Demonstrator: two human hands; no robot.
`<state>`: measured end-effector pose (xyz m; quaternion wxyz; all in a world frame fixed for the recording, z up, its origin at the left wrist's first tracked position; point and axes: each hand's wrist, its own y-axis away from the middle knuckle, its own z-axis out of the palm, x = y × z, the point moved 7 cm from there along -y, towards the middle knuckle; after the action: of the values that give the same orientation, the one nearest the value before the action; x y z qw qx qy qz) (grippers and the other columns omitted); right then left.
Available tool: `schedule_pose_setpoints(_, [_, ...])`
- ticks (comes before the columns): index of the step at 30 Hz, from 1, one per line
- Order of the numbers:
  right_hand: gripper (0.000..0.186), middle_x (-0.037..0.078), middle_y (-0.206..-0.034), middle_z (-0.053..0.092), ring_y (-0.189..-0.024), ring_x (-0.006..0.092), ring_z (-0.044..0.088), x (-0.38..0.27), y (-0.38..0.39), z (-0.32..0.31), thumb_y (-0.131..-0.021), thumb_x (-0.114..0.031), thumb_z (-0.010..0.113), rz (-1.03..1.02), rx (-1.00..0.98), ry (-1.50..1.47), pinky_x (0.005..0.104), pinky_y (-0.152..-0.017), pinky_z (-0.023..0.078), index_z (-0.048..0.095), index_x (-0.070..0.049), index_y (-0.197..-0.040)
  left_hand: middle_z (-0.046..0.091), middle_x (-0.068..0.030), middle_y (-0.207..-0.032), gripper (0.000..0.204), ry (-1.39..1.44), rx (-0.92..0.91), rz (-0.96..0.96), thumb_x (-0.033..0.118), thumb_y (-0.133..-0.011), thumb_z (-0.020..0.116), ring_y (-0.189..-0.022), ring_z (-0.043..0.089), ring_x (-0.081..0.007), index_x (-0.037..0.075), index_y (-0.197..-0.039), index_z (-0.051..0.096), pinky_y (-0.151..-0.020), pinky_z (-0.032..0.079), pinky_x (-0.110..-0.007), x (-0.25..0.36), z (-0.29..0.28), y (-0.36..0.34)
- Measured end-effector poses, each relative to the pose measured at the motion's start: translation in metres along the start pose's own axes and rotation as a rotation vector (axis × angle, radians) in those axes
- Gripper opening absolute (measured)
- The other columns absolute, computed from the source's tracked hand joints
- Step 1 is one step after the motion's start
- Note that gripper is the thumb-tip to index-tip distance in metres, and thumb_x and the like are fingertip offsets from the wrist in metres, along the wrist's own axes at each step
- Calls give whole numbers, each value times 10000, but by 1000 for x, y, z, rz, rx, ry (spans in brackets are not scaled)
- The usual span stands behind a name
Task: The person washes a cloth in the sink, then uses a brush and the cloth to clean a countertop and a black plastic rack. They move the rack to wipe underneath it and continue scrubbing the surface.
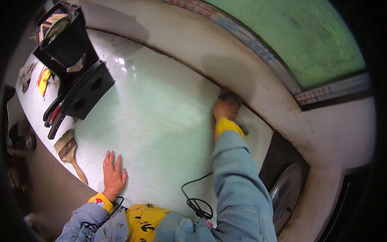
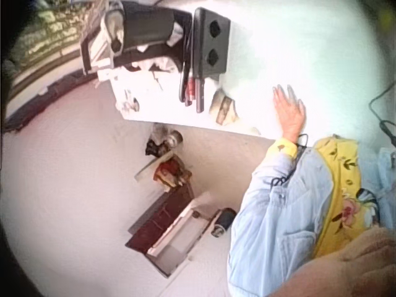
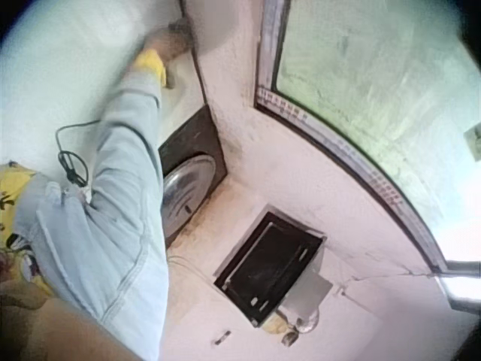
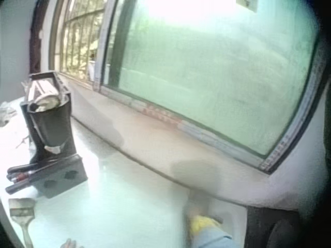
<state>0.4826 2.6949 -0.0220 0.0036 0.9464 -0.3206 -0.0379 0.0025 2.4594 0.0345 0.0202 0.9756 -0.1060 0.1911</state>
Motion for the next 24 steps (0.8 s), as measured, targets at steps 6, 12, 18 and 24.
schedule_pose_setpoints(6, [599, 275, -1406, 270, -1303, 447, 225, -277, 41, 23, -863, -352, 482, -283, 11, -101, 611, -1029, 175, 352, -72, -1377, 302, -255, -1395, 576, 6, -39, 0, 176, -775, 609, -1335, 250, -427, 16, -1300, 435, -1080, 254, -518, -6, 0, -2])
schedule_pose_setpoints(12, [560, 243, -1389, 320, -1320, 372, 248, -356, 118, 1, -864, -318, 512, -804, 51, -185, 618, -1028, 166, 390, -77, -1354, 350, -250, -1370, 558, 4, 26, 15, 205, -791, 603, -1322, 296, -395, 14, -1291, 448, -1083, 267, -479, -10, -2, 4])
schedule_pose_setpoints(18, [495, 221, -1360, 395, -1292, 355, 336, -291, 300, -12, -825, -214, 555, -1061, 99, -275, 605, -1041, 219, 466, -65, -1288, 350, -256, -1363, 537, 38, 77, 43, 181, -789, 612, -1323, 292, -400, -1, -1269, 452, -1088, 257, -486, -7, -5, 9])
schedule_pose_setpoints(24, [516, 129, -1350, 432, -1324, 293, 324, -219, 394, -31, -727, -187, 637, -1588, -267, -499, 572, -1078, 190, 545, -143, -1233, 534, -128, -997, 317, 223, 144, 333, -9, -638, 626, -1079, 502, -348, 45, -950, 621, -910, 412, -461, 6, -40, 80])
